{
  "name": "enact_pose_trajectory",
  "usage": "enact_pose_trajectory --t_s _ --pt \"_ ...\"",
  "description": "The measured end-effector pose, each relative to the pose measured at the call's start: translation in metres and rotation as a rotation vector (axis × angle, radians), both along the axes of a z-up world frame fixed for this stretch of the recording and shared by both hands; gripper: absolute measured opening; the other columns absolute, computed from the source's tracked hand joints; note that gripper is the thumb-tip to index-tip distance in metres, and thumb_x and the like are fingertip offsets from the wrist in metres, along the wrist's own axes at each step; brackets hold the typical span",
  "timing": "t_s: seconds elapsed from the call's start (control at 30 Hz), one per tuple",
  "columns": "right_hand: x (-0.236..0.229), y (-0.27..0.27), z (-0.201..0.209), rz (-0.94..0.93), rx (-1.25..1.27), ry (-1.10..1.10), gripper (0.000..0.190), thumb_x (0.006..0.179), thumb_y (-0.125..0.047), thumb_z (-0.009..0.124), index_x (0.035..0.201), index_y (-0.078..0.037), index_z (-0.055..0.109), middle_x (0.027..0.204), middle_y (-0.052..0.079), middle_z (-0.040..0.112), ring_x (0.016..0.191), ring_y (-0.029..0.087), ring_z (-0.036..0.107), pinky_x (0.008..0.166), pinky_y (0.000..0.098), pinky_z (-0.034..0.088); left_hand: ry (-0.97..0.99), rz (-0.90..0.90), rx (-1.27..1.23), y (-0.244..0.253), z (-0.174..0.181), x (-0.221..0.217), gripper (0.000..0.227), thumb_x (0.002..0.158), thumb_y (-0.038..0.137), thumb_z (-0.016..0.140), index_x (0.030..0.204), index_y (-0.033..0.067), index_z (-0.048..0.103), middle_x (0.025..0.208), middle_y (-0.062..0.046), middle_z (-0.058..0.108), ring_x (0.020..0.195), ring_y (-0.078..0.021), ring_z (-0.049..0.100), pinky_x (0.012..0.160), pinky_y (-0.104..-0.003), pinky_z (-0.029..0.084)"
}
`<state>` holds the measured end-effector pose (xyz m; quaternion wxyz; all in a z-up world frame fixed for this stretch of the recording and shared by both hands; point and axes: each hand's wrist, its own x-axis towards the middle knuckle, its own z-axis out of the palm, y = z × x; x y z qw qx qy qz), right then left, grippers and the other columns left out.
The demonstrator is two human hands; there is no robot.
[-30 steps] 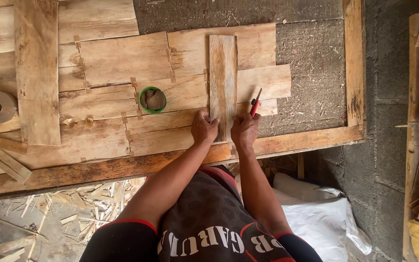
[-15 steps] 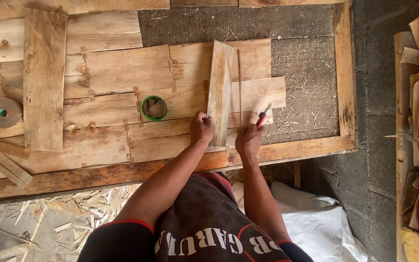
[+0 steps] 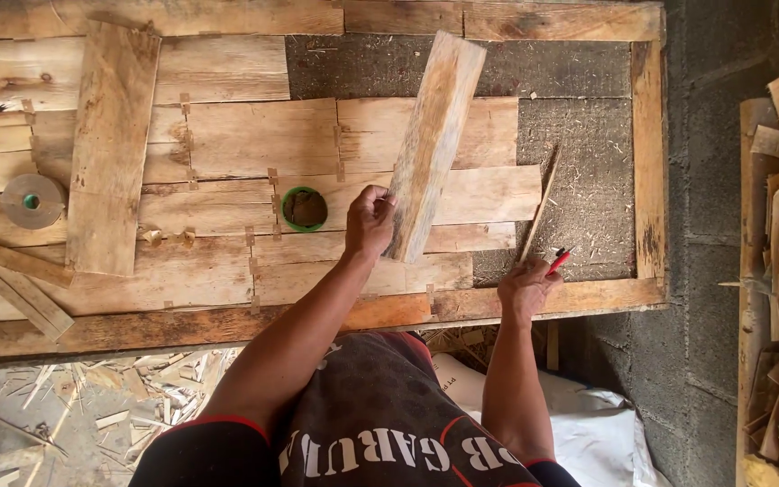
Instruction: Fitting and trimming thin wood strips onto a larger wood frame.
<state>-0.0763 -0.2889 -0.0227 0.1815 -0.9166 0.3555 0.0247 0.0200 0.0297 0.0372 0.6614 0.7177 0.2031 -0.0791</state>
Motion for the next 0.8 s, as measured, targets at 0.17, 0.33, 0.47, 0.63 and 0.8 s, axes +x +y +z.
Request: enact_pose_trajectory --t_s 0.17,0.33,0.47,0.63,0.8 --pt "0.011 0.007 -0.005 0.042 -0.038 0.081 0.041 0.102 -0.016 0.055 0.141 -0.011 0.044 0.135 0.023 0.034 0.104 0.033 0.055 0.085 0.0515 0.055 -0.199 0.033 0.069 0.029 0.017 0.016 0.014 0.102 0.018 0.067 0.104 0.0038 0.067 0.075 -0.003 0.064 0.066 -0.01 0.053 0.058 -0.027 0.044" --pt "0.025 0.035 0.032 0.094 -0.279 -0.006 0.052 0.095 -0.027 0.069 0.14 -0.012 0.046 0.149 0.03 0.017 0.127 0.049 0.039 0.089 0.0616 0.047 -0.079 0.016 0.206 0.064 0.072 0.032 0.013 0.101 0.021 0.062 0.102 0.0099 0.069 0.081 0.001 0.069 0.065 -0.0088 0.06 0.054 -0.027 0.053" --pt "0.048 0.061 0.064 0.195 -0.137 -0.129 0.057 0.095 -0.021 0.068 0.146 -0.009 0.047 0.158 0.027 0.022 0.135 0.045 0.043 0.109 0.0589 0.045 -0.131 0.008 0.126 0.088 0.067 0.048 0.007 0.102 0.015 0.064 0.101 0.0093 0.067 0.085 -0.002 0.069 0.073 -0.0118 0.062 0.062 -0.027 0.056" --pt "0.078 0.112 0.092 0.375 0.321 -0.276 0.04 0.101 -0.028 0.058 0.135 -0.008 0.058 0.143 0.021 0.054 0.119 0.03 0.066 0.097 0.0428 0.064 -0.174 0.132 -0.445 0.087 0.06 0.056 0.016 0.093 0.0 0.071 0.104 0.0075 0.064 0.095 -0.003 0.069 0.084 -0.0127 0.065 0.077 -0.028 0.061" --pt "0.094 0.17 0.108 0.474 1.544 -0.492 0.043 0.105 -0.035 0.055 0.136 -0.006 0.058 0.126 0.011 0.069 0.11 0.023 0.072 0.092 0.0357 0.063 0.022 0.209 -0.664 0.06 0.096 0.054 0.025 0.088 0.001 0.071 0.109 0.0103 0.063 0.103 -0.005 0.075 0.092 -0.0136 0.072 0.082 -0.033 0.063"
